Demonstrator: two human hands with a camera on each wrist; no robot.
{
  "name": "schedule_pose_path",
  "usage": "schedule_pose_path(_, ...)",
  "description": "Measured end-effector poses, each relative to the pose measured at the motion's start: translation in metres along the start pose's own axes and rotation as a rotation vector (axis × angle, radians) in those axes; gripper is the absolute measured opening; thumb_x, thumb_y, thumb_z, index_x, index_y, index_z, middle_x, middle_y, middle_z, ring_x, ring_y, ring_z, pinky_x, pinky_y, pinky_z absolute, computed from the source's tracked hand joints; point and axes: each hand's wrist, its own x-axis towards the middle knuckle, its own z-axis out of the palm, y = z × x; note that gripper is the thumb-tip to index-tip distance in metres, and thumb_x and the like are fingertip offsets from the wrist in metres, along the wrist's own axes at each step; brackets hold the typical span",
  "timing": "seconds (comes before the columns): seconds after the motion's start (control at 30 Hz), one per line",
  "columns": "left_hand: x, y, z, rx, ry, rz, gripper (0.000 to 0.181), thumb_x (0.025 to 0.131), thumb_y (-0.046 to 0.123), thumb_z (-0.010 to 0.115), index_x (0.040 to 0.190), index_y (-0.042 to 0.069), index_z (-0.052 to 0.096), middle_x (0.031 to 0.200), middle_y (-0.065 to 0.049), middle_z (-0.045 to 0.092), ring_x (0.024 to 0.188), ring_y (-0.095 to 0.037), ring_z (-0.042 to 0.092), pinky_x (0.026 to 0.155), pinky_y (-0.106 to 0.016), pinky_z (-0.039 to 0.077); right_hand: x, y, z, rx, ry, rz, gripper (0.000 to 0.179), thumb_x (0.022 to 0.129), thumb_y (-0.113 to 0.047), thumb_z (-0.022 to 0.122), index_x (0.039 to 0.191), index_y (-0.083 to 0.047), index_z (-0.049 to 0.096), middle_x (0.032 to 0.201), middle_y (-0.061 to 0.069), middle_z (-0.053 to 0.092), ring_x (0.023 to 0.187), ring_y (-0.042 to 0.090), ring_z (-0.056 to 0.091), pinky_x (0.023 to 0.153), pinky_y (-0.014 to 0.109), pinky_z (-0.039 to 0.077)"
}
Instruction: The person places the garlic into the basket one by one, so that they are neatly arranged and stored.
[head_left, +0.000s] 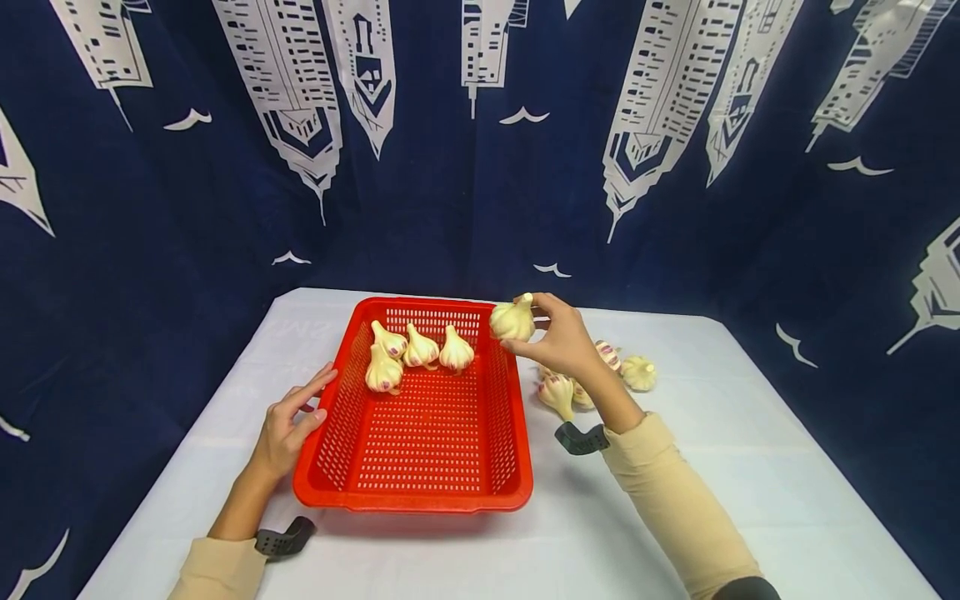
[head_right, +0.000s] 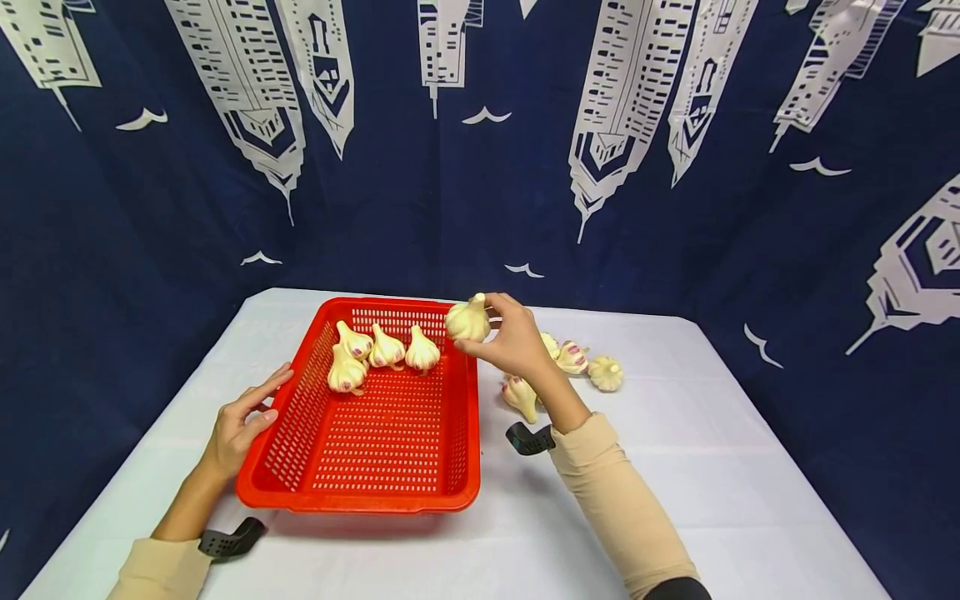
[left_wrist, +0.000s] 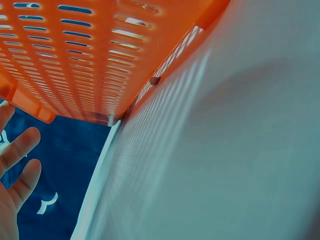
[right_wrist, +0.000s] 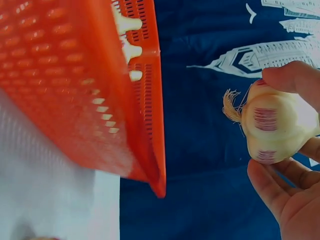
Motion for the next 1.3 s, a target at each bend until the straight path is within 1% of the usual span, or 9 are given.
schedule_pose_path(0.2,-0.003,-0.001,0.000,0.019,-0.030,0.001,0.050,0.085,0.002,0.052,0.134,-0.004,0.058,0.140,-0.023,0.052,0.099,-0.004,0.054,0.076,-0.019,0.043,0.011,-0.011,0.010,-0.010,-0.028,-0.043,0.055,0.070,-0.014,0.088,0.117,0.001,0.064,0.105,0.013,0.067,0.094,0.027,0.064,0.083,0.041,0.055)
schedule_pose_path(0.3,-0.004,-0.001,0.001,0.012,-0.023,-0.006,0.050,0.084,0.003,0.052,0.134,-0.004,0.058,0.140,-0.022,0.053,0.099,-0.005,0.055,0.076,-0.019,0.043,0.017,-0.018,0.015,-0.028,-0.042,-0.035,0.054,0.070,-0.017,0.088,0.117,-0.001,0.065,0.103,0.011,0.067,0.091,0.026,0.064,0.075,0.038,0.055)
schedule_pose_path(0.4,-0.003,-0.001,0.003,0.006,-0.006,-0.010,0.051,0.083,0.003,0.052,0.133,-0.002,0.059,0.140,-0.020,0.054,0.099,-0.005,0.055,0.076,-0.018,0.042,0.022,-0.025,0.020,-0.035,-0.054,-0.027,0.054,0.071,-0.020,0.088,0.117,-0.002,0.065,0.100,0.009,0.067,0.090,0.025,0.063,0.067,0.034,0.053)
schedule_pose_path(0.5,-0.003,-0.001,0.003,0.002,0.004,-0.011,0.051,0.083,0.004,0.052,0.133,-0.001,0.060,0.140,-0.020,0.054,0.098,-0.006,0.055,0.076,-0.018,0.042,0.027,-0.030,0.026,-0.023,-0.064,-0.023,0.053,0.071,-0.020,0.088,0.116,-0.003,0.066,0.100,0.009,0.067,0.091,0.025,0.063,0.064,0.031,0.051)
schedule_pose_path(0.63,-0.004,0.000,0.003,0.002,0.004,-0.009,0.051,0.083,0.003,0.052,0.133,-0.001,0.060,0.139,-0.020,0.055,0.098,-0.006,0.055,0.075,-0.018,0.042,0.031,-0.034,0.034,-0.009,-0.091,0.008,0.053,0.072,-0.020,0.087,0.117,-0.003,0.065,0.102,0.009,0.068,0.092,0.025,0.063,0.065,0.029,0.052)
schedule_pose_path(0.8,-0.004,0.001,0.002,0.003,-0.005,-0.001,0.052,0.083,0.003,0.052,0.133,-0.001,0.060,0.139,-0.020,0.055,0.098,-0.006,0.056,0.075,-0.018,0.043,0.033,-0.038,0.042,-0.017,-0.111,0.033,0.052,0.073,-0.019,0.087,0.117,-0.002,0.064,0.104,0.010,0.067,0.094,0.026,0.063,0.068,0.031,0.053)
schedule_pose_path(0.97,-0.001,0.001,0.000,0.003,0.002,0.006,0.051,0.083,0.003,0.052,0.133,-0.002,0.060,0.139,-0.020,0.055,0.098,-0.006,0.055,0.075,-0.018,0.042,0.036,-0.042,0.050,-0.016,-0.125,0.020,0.052,0.073,-0.020,0.086,0.115,-0.001,0.062,0.105,0.011,0.066,0.098,0.027,0.063,0.072,0.034,0.053)
schedule_pose_path(1.13,-0.001,0.001,0.001,0.010,-0.001,0.003,0.051,0.083,0.003,0.052,0.133,-0.002,0.060,0.138,-0.021,0.055,0.098,-0.006,0.055,0.075,-0.017,0.042,0.041,-0.046,0.059,-0.011,-0.123,0.010,0.052,0.072,-0.020,0.086,0.115,-0.001,0.062,0.107,0.011,0.066,0.101,0.027,0.064,0.078,0.034,0.053)
schedule_pose_path(1.3,-0.001,0.001,0.001,0.018,0.000,0.000,0.051,0.083,0.004,0.052,0.133,-0.002,0.060,0.139,-0.021,0.055,0.098,-0.005,0.055,0.075,-0.017,0.042,0.050,-0.052,0.070,0.019,-0.125,0.035,0.054,0.074,-0.018,0.085,0.119,0.001,0.062,0.111,0.012,0.065,0.106,0.027,0.063,0.081,0.034,0.053)
